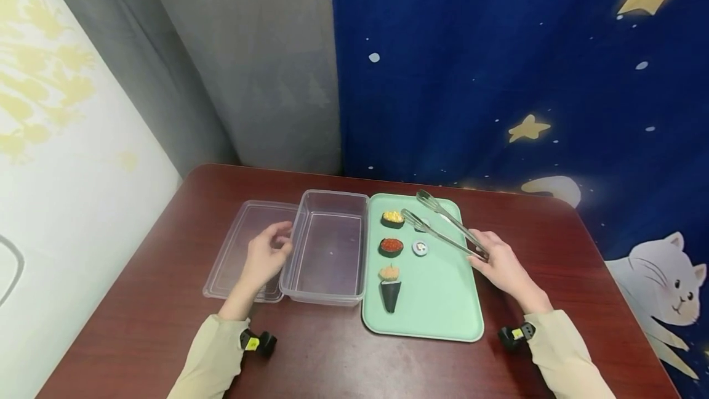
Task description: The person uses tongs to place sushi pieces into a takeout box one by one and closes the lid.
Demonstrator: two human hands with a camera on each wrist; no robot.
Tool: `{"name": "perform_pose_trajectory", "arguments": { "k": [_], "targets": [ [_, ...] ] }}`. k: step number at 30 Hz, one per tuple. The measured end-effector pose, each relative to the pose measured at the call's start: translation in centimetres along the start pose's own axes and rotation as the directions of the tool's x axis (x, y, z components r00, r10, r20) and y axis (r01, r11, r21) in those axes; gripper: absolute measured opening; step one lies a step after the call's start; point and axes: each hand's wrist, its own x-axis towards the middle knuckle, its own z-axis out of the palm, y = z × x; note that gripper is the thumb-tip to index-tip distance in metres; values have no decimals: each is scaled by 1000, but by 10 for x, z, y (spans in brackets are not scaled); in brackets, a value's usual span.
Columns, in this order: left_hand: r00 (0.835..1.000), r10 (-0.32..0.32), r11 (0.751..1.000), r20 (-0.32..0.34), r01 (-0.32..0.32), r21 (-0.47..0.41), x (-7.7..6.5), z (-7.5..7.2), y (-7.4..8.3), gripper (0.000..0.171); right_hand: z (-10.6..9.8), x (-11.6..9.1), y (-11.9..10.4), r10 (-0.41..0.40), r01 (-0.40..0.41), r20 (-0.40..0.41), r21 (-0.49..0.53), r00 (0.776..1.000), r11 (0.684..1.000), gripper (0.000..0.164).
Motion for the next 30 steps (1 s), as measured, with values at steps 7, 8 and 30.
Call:
{"name": "perform_pose_trajectory", "arguments": {
  "k": [7,8,30],
  "targets": [
    [997,-44,998,62,41,50,20,-5,1,40,0,10,2,-43,41,33,48,999,998,52],
    [995,-62,997,79,59,43,22,-5,1,40,0,11,3,-50,48,35,52,998,997,52],
    [957,-184,943,225,236,-235,40,0,-9,41,9,33,7,-13,-11,246,94,969,995,49]
  ]
}}
